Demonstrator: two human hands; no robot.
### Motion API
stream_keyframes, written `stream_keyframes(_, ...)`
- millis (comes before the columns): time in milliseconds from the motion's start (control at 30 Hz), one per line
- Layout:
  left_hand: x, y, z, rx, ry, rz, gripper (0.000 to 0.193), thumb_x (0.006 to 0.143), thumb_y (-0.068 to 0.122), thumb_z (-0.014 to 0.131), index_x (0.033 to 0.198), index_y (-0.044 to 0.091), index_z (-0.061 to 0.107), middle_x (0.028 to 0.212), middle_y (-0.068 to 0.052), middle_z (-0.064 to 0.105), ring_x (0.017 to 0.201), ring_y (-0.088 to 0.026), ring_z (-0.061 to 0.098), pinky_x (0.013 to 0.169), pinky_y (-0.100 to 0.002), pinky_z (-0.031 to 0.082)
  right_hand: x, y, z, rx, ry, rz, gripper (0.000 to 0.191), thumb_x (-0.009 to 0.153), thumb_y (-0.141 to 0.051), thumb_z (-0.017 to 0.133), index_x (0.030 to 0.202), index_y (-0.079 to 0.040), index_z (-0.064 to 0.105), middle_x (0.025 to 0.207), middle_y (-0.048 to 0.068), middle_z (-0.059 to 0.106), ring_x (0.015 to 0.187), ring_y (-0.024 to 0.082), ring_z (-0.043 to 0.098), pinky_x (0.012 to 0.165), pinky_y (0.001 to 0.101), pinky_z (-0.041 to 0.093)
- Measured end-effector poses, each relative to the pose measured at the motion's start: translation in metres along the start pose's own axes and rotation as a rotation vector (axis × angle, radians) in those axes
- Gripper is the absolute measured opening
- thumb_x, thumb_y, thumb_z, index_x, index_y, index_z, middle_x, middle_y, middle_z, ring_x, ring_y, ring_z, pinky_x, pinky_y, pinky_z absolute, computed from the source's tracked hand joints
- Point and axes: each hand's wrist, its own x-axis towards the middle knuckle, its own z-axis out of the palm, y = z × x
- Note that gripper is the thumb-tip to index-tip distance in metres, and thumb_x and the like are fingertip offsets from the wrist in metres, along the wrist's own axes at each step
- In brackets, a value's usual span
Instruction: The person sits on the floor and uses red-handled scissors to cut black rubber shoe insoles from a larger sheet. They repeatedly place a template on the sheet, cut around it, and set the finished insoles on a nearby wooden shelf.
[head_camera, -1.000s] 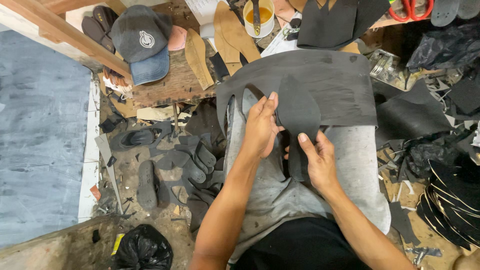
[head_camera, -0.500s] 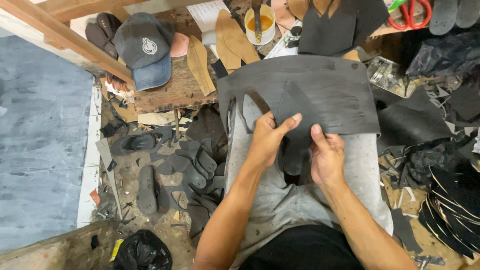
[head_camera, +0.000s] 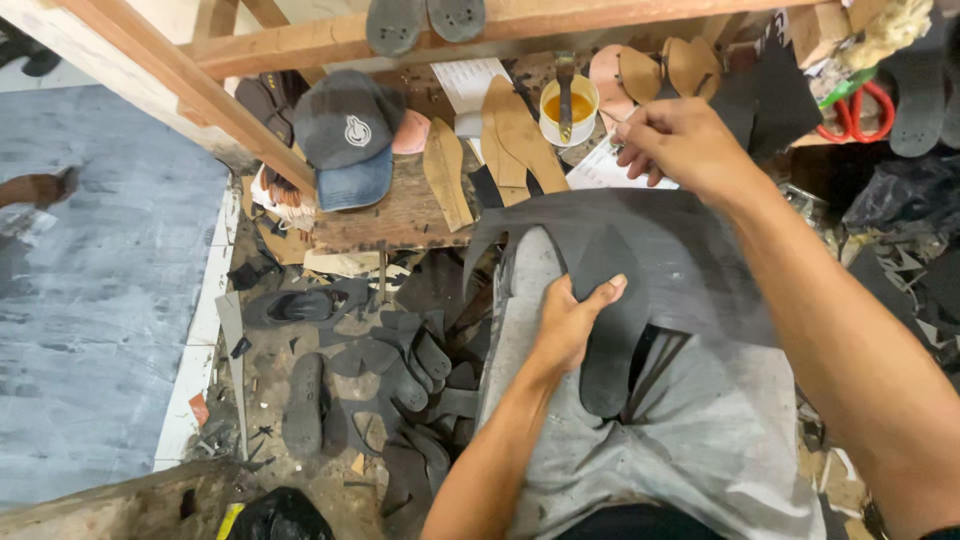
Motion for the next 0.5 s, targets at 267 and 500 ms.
stream_keyframes(267,-0.004,0.023,-0.003,0.040,0.021,0.021,0.015,0.091,0.003,0.073,0.104,-0.003,0.070,0.102,-0.008,0.072,0.093,-0.014,0.069,0.087,-0.031,0.058,0.123,0.102,0.011,-0.485,-0.238,0.121,0.032,0.071,-0.008,0.086,0.100,0.000,0.076,0.084,0.016,0.074,0.067,0.020,0.068,0.057,0.0359,0.056)
stream_keyframes(500,0.004,0.033,-0.010,0.082,0.026,-0.056,0.019,0.089,0.003,0.073,0.106,-0.006,0.070,0.103,-0.011,0.073,0.094,-0.017,0.071,0.091,-0.034,0.058,0.075,0.046,-0.003,-0.655,-0.193,-0.345,0.028,0.084,-0.021,0.083,0.103,-0.001,0.077,0.086,0.013,0.074,0.073,0.020,0.067,0.068,0.0363,0.053)
